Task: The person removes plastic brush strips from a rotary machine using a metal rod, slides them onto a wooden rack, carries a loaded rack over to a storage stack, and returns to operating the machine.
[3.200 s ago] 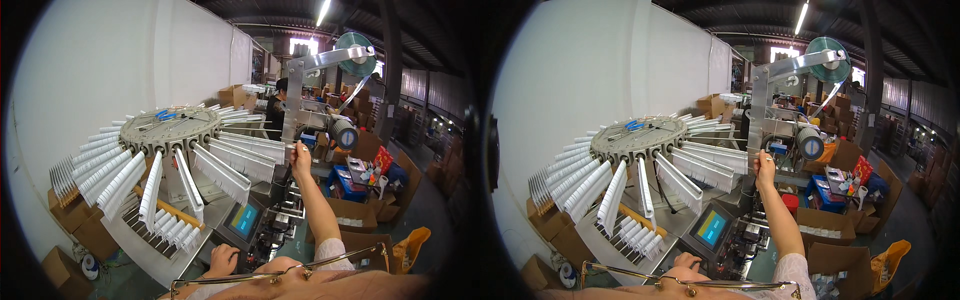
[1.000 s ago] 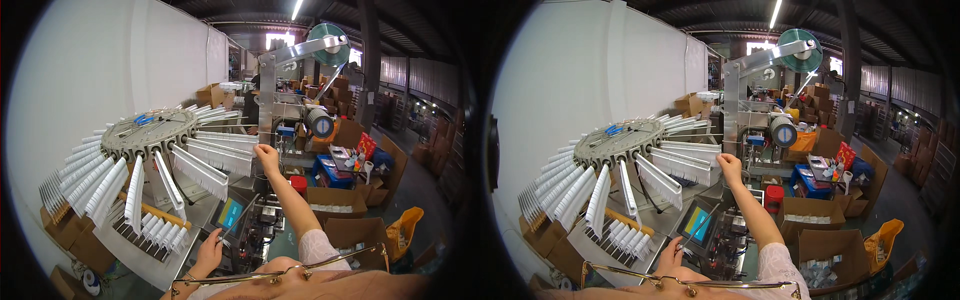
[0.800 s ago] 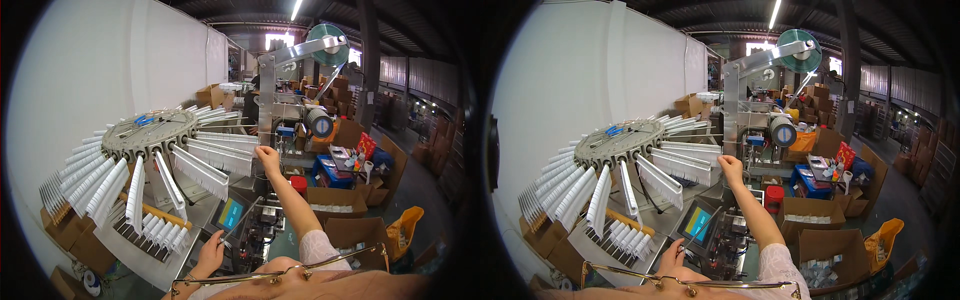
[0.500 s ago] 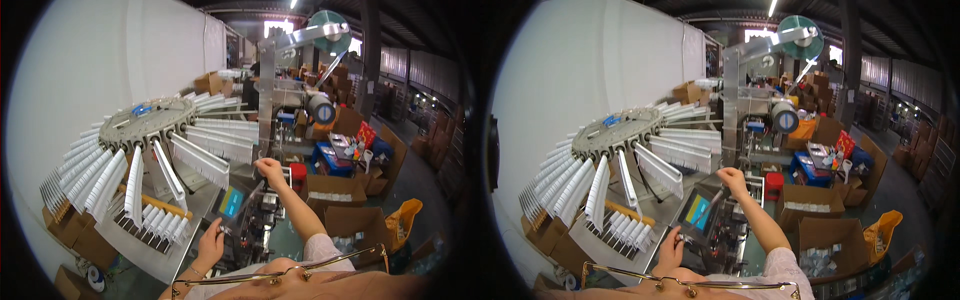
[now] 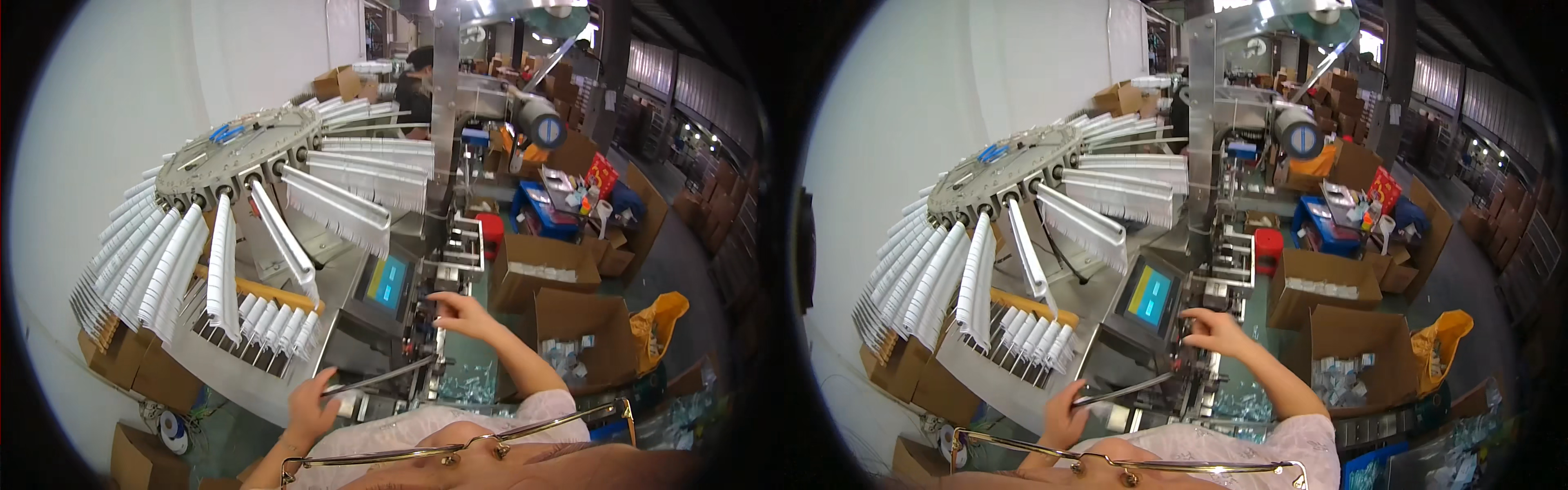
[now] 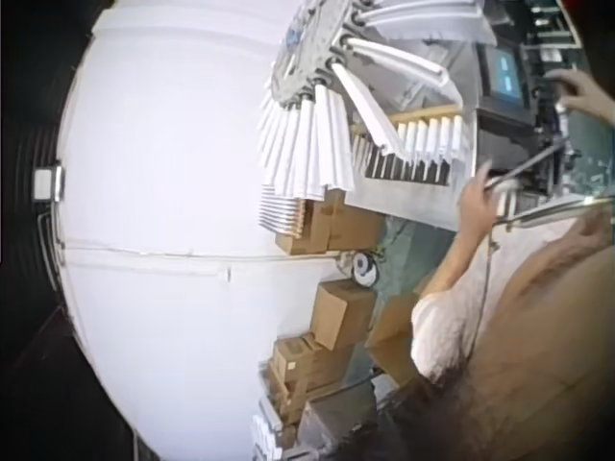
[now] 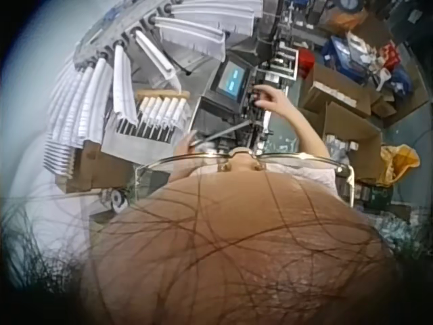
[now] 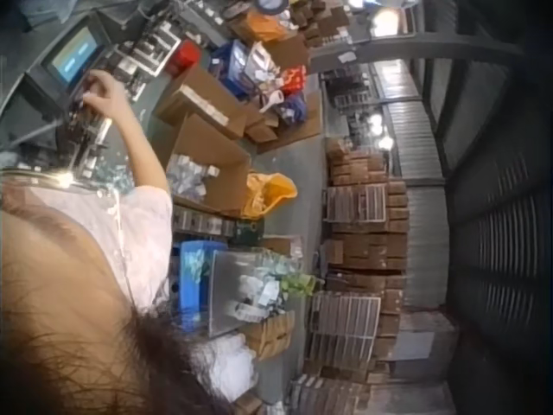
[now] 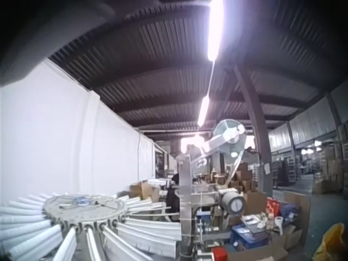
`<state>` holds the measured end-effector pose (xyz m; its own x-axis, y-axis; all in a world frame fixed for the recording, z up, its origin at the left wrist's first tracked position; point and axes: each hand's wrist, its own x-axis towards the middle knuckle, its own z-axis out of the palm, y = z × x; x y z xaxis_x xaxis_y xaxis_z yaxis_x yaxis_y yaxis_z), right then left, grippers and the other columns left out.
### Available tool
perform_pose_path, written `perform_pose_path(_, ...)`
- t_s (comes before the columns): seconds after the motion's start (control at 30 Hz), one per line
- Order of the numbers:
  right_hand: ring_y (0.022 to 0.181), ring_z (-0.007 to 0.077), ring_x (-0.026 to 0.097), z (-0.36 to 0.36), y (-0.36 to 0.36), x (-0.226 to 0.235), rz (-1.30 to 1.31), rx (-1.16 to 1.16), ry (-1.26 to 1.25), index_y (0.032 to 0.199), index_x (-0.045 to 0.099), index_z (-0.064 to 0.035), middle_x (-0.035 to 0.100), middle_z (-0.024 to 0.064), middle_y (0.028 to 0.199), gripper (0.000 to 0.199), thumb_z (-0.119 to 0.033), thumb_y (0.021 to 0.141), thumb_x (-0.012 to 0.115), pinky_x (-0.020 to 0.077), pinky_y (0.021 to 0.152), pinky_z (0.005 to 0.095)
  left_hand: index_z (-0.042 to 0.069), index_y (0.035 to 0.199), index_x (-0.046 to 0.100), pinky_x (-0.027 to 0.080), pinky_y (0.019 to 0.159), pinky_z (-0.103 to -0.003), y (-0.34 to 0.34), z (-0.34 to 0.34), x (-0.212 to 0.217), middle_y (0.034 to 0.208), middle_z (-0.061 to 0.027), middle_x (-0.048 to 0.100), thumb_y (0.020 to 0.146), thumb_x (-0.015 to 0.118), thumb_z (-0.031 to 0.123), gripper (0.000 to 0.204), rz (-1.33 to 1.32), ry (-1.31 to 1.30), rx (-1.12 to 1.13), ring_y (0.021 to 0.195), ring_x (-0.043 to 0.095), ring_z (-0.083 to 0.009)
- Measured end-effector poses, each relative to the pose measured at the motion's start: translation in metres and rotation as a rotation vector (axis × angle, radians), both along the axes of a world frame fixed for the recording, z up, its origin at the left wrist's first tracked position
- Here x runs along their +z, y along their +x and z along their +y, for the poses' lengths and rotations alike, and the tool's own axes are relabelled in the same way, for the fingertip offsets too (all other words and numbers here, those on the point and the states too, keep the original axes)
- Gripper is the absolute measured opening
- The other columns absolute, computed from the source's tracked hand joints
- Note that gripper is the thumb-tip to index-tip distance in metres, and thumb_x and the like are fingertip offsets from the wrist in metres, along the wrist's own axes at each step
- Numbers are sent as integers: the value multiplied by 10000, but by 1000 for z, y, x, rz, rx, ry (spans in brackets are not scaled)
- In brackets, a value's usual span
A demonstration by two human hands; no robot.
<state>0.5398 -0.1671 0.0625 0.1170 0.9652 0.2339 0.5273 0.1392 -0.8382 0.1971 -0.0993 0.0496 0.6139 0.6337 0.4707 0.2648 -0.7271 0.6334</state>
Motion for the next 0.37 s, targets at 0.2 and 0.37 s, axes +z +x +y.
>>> perform_pose_path(0.2,547,143,497,-115,-44,-131,80,-547,-213,899,591,-35,523,59,594,298,-250,698,637,401,513,276,46,952,591,414,553,-314,-128,79,-14,821,-112,589,634,627,190,351,274,209,332,654,540,-239)
perform_pose_path(0.37,730,315,568,-173,-191,-234,24,-536,-609,843,595,-49,596,141,763,297,-307,695,600,444,642,396,12,1035,557,441,686,-349,-156,210,-11,919,-145,592,820,493,310,372,533,323,329,822,561,-291)
